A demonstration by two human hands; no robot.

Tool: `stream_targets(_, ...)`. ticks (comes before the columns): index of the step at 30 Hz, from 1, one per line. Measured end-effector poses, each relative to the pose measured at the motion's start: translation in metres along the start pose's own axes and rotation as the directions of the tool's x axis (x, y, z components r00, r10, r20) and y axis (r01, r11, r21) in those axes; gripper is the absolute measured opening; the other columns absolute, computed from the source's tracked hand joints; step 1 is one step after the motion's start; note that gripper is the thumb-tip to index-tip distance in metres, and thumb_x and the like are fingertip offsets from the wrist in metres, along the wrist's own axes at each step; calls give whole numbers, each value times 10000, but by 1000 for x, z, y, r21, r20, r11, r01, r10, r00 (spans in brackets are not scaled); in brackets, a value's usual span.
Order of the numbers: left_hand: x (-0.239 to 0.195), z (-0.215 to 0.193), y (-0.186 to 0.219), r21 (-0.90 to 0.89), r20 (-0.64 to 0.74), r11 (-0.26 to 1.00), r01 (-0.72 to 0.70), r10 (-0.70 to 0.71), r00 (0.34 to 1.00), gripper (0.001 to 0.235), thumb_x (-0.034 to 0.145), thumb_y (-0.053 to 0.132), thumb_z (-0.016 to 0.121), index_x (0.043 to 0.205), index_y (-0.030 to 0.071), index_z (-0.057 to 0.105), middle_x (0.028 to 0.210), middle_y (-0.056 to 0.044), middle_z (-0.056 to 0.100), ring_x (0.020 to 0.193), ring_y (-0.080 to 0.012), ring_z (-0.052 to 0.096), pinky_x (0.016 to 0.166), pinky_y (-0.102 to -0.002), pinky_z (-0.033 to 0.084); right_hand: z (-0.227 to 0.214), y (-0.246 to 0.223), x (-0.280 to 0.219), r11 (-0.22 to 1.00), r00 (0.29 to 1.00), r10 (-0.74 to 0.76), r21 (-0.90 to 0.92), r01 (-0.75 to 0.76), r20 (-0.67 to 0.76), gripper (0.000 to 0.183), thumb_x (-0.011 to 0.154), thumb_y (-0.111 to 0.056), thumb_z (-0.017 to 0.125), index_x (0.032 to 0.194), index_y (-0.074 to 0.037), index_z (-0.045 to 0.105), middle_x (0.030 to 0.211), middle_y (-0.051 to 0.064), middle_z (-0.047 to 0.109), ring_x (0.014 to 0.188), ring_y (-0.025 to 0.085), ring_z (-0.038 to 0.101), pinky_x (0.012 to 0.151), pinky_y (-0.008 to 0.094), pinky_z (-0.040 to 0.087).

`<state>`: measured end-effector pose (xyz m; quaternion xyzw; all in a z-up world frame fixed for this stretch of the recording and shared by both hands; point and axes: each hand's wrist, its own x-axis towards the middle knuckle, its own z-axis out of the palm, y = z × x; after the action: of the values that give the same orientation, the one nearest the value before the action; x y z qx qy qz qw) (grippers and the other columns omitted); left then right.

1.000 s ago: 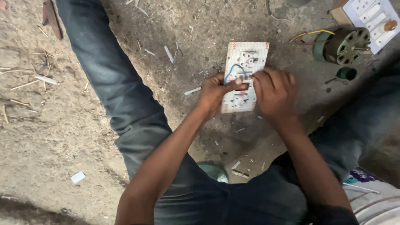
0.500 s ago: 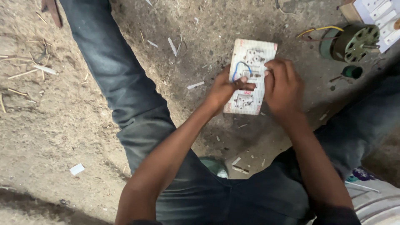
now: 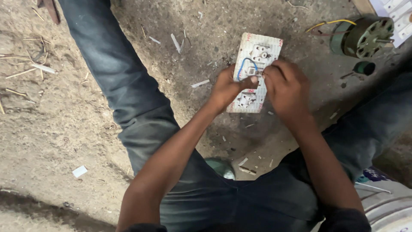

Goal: Assembling components and wiring a white electrical switchboard while sitting on the workshop floor.

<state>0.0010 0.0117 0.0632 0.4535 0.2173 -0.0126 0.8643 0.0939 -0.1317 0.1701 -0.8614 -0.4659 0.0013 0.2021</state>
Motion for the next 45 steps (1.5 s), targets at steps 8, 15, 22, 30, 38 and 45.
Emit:
stream_targets(8, -2, 2, 2, -228, -81, 967, 110, -132, 988, 305, 867, 17, 776, 1142, -59, 671, 1006, -140, 763, 867, -212, 747, 774, -371, 641, 3, -3, 1, 997, 999, 43, 68, -43, 2, 211, 951, -28, 722, 1153, -48, 665, 1211, 138, 640, 1096, 358, 650, 940, 466, 544)
stream_targets(15, 1, -4, -5, -272, -35, 950, 157, -173, 984, 308, 881, 16, 775, 1155, -70, 665, 1016, -148, 762, 880, -219, 747, 795, -390, 644, 7, -9, 0, 1000, 999, 9, 16, -8, -53, 194, 986, -63, 755, 1156, -62, 662, 1213, 110, 645, 1079, 360, 646, 916, 469, 538)
stream_targets(22, 0, 2, -2, -216, 38, 969, 122, -117, 992, 318, 941, 92, 737, 1219, -43, 661, 1100, -113, 756, 965, -177, 725, 863, -355, 611, 11, -5, -3, 999, 998, 42, -28, -44, -53, 212, 970, -23, 708, 1164, -39, 624, 1226, 159, 613, 1133, 381, 625, 961, 491, 524)
stream_targets(30, 0, -2, -3, -234, 47, 963, 137, -129, 990, 312, 947, 77, 720, 1226, -46, 651, 1100, -125, 762, 985, -192, 733, 880, -366, 610, 4, -3, 1, 999, 999, 32, 4, -31, -24, 192, 979, -69, 774, 1142, -50, 675, 1223, 123, 644, 1102, 363, 628, 947, 476, 527)
stream_targets(38, 3, -5, -12, -201, 33, 971, 126, -122, 992, 287, 950, 76, 725, 1195, -56, 655, 1091, -133, 761, 984, -217, 745, 911, -368, 618, 16, 6, -5, 992, 999, 51, 119, -50, -10, 166, 963, 12, 718, 1088, -32, 618, 1162, 143, 612, 1133, 371, 611, 994, 484, 509)
stream_targets(45, -1, -4, 3, -237, 34, 953, 189, -186, 982, 280, 940, 84, 714, 1178, -57, 670, 1065, -152, 772, 973, -216, 753, 874, -386, 635, 2, -5, 0, 992, 996, 80, 98, -77, -30, 205, 964, -23, 769, 1128, -55, 650, 1173, 135, 633, 1097, 372, 614, 931, 479, 504)
